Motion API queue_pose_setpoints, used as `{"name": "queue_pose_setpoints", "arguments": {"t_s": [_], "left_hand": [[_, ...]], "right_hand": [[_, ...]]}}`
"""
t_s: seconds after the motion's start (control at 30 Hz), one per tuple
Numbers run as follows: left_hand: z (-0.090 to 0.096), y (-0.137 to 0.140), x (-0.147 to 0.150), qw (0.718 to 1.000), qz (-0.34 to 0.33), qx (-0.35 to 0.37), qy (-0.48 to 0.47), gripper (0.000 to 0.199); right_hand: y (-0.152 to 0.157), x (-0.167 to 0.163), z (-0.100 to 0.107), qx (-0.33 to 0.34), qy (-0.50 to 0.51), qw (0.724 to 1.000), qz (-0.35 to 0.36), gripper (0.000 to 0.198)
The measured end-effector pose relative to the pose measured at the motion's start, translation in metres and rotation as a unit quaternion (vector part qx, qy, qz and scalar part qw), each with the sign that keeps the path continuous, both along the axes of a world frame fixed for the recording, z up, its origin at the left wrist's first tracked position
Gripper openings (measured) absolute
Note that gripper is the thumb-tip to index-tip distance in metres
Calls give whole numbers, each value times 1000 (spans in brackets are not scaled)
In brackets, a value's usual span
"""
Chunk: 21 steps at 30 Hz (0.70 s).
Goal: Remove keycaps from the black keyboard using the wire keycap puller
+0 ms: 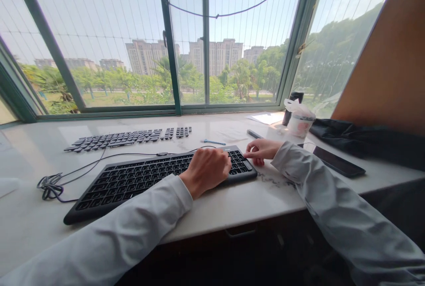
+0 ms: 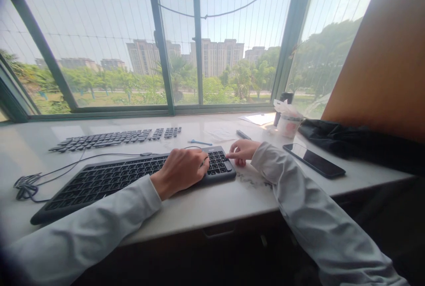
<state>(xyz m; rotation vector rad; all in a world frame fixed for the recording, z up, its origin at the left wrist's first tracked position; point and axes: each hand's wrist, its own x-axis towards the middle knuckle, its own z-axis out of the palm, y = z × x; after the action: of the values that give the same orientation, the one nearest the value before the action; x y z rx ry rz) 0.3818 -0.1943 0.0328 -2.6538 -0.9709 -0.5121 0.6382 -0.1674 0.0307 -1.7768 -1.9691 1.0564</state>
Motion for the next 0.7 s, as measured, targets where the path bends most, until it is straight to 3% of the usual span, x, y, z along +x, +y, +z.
{"name": "queue_pose_setpoints", "arguments": {"t_s": [0.2, 0.43, 0.7], "left_hand": [[12, 26, -15, 993, 110, -3, 44, 42], [35, 81, -64, 957, 278, -50, 68, 35], [30, 107, -82, 951, 270, -129, 78, 35]], "right_hand": [[2, 2, -6, -93, 13, 995, 46, 62], [7, -14, -8, -94, 84, 992, 10, 57], [23, -80, -1, -126, 54, 990, 34, 59]]}}
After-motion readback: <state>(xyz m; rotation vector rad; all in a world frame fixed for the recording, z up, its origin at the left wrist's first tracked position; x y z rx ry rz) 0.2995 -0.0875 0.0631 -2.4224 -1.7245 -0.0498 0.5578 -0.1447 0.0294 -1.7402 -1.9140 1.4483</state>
